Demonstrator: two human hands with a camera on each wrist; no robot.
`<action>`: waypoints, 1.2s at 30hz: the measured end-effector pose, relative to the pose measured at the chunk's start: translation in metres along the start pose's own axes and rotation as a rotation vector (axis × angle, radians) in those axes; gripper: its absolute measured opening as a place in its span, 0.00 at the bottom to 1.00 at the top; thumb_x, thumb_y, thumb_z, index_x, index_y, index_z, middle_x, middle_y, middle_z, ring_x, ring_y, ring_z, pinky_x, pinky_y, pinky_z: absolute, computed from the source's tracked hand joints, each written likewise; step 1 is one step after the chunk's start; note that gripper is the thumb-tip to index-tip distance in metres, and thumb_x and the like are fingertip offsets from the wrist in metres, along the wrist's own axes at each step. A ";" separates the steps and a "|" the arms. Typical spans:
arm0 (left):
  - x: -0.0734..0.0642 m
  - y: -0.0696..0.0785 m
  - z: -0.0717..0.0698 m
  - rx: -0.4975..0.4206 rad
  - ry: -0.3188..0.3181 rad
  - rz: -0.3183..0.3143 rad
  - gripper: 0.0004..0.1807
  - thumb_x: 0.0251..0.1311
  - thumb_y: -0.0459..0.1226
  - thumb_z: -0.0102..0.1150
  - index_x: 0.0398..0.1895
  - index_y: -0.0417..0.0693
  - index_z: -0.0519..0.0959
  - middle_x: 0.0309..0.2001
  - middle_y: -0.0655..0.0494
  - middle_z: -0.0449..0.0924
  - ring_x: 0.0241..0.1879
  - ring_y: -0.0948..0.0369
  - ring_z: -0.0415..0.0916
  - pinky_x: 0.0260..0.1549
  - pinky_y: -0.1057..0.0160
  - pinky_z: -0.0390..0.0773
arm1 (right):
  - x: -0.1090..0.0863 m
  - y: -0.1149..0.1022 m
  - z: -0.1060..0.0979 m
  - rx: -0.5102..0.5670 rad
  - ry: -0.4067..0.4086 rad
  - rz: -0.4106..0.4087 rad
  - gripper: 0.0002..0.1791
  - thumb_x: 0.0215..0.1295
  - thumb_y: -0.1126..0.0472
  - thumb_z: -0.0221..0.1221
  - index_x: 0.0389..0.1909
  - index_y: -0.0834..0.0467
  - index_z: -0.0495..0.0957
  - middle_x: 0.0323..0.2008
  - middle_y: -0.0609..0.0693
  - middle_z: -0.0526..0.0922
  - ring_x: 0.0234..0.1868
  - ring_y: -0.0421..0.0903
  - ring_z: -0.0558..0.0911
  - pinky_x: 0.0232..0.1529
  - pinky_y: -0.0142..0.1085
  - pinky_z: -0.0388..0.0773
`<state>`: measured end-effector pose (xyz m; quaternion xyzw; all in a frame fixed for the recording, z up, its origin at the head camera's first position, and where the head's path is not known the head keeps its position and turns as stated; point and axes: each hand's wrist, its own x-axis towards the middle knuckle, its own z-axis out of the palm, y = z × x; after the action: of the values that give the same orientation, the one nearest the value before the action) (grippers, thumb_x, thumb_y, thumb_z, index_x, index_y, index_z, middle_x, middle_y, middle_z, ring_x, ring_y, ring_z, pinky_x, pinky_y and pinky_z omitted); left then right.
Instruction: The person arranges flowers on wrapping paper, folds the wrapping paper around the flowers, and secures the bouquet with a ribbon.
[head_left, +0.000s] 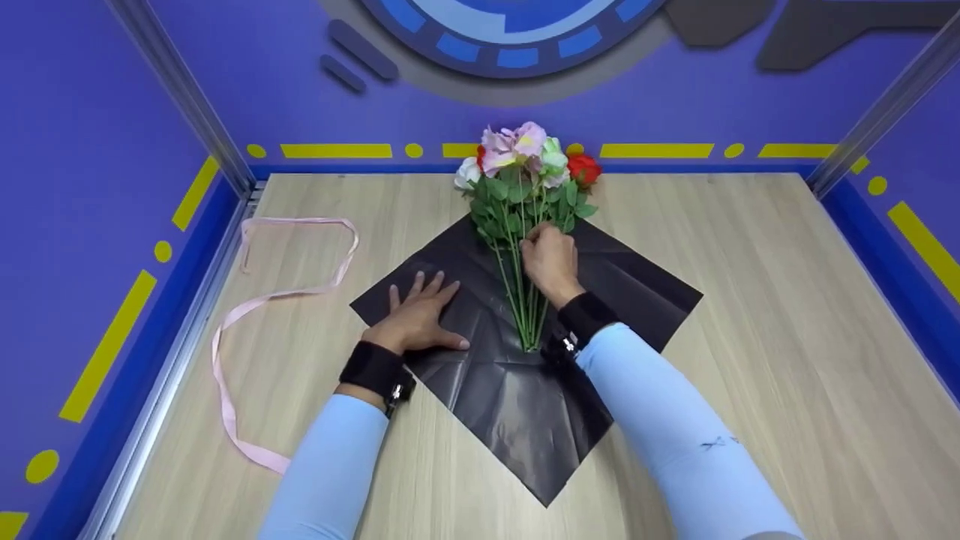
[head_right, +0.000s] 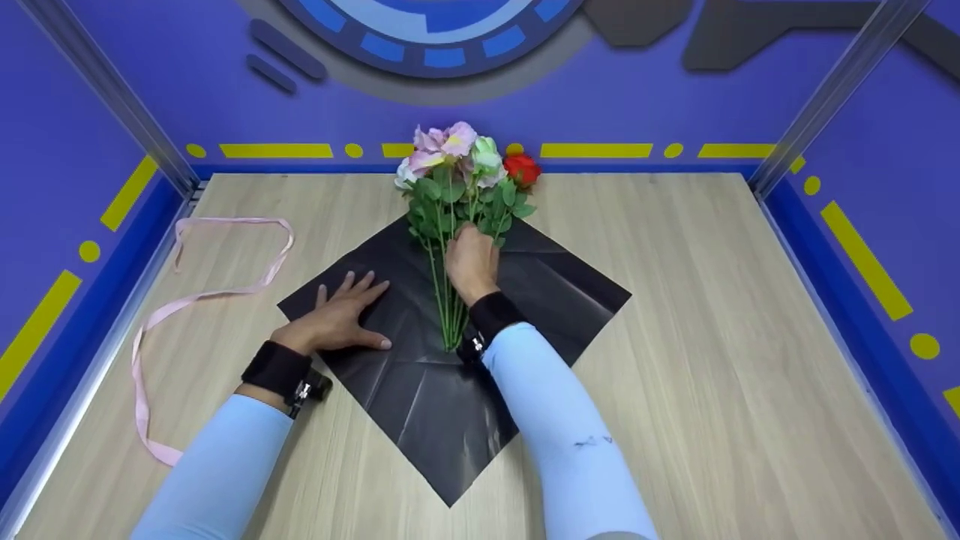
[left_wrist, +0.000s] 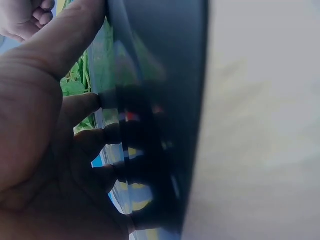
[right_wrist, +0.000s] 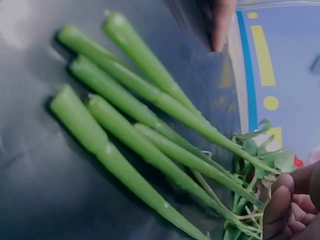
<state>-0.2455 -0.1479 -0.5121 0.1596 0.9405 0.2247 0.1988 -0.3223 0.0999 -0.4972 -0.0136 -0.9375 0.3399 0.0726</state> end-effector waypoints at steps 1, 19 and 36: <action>0.000 0.000 0.000 0.001 0.000 -0.001 0.60 0.55 0.61 0.74 0.86 0.59 0.50 0.87 0.49 0.36 0.85 0.43 0.24 0.74 0.27 0.22 | 0.001 0.000 0.002 -0.012 -0.004 -0.003 0.09 0.75 0.58 0.59 0.34 0.56 0.81 0.28 0.53 0.83 0.31 0.54 0.82 0.42 0.47 0.79; 0.001 -0.001 0.002 0.011 0.012 0.001 0.60 0.55 0.61 0.74 0.86 0.58 0.51 0.87 0.48 0.37 0.85 0.42 0.25 0.75 0.27 0.23 | 0.006 -0.004 0.010 -0.231 -0.076 0.044 0.17 0.71 0.57 0.53 0.20 0.50 0.68 0.20 0.52 0.75 0.29 0.58 0.83 0.31 0.51 0.78; 0.001 -0.001 0.001 0.008 0.007 0.000 0.60 0.56 0.61 0.73 0.86 0.58 0.51 0.87 0.48 0.37 0.85 0.42 0.25 0.74 0.27 0.23 | 0.005 0.002 0.008 -0.185 -0.059 0.041 0.16 0.76 0.53 0.54 0.26 0.51 0.67 0.21 0.54 0.75 0.30 0.59 0.83 0.32 0.49 0.75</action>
<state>-0.2462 -0.1480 -0.5134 0.1598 0.9420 0.2217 0.1950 -0.3280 0.0964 -0.5037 -0.0292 -0.9662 0.2533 0.0366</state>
